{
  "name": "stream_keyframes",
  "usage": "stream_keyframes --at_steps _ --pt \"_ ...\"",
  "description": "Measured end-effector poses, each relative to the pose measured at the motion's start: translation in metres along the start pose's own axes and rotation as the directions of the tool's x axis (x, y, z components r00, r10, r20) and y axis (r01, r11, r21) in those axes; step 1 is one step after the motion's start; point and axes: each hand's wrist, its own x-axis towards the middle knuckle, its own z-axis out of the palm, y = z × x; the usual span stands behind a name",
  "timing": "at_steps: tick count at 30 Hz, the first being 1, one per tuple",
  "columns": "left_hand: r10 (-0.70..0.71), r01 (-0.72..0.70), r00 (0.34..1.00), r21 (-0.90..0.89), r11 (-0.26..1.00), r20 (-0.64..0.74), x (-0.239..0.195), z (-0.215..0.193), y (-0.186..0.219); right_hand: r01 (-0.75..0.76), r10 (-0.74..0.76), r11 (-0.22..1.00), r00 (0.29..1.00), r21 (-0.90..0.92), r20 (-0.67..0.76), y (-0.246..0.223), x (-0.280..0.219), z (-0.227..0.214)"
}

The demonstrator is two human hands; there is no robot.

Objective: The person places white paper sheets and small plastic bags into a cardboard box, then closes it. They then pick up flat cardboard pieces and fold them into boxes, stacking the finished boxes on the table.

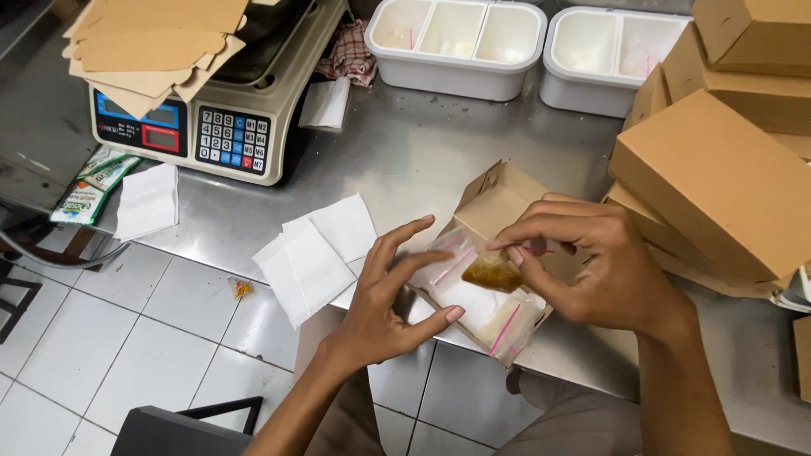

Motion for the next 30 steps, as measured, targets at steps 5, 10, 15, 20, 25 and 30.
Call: stream_keyframes --at_steps 5,10,15,20,25,30 --pt "-0.096 0.099 0.995 -0.163 0.982 0.022 -0.004 0.0 -0.005 0.107 -0.107 0.994 0.994 -0.025 -0.003 0.007 -0.001 0.013" --pt "-0.17 0.174 0.985 -0.206 0.963 0.037 -0.002 -0.003 -0.002 -0.029 0.05 0.997 0.939 -0.065 0.339 0.006 -0.006 0.01" --pt "-0.157 0.16 0.987 -0.242 0.957 0.029 0.001 -0.007 -0.008 0.029 -0.02 0.997 0.992 -0.066 0.127 0.0 -0.01 0.001" --pt "-0.225 0.216 0.974 -0.321 0.922 0.008 0.006 -0.009 -0.013 -0.085 0.033 0.993 0.879 -0.087 -0.476 0.018 -0.085 0.032" --pt "-0.273 0.254 0.962 -0.302 0.919 -0.022 0.006 -0.011 -0.012 -0.305 0.418 0.884 0.171 0.355 -0.892 0.025 -0.174 0.088" --pt "-0.122 0.167 0.973 -0.232 0.958 0.196 -0.003 -0.02 -0.005 -0.557 0.615 0.726 0.262 0.404 -0.744 -0.003 -0.147 0.079"
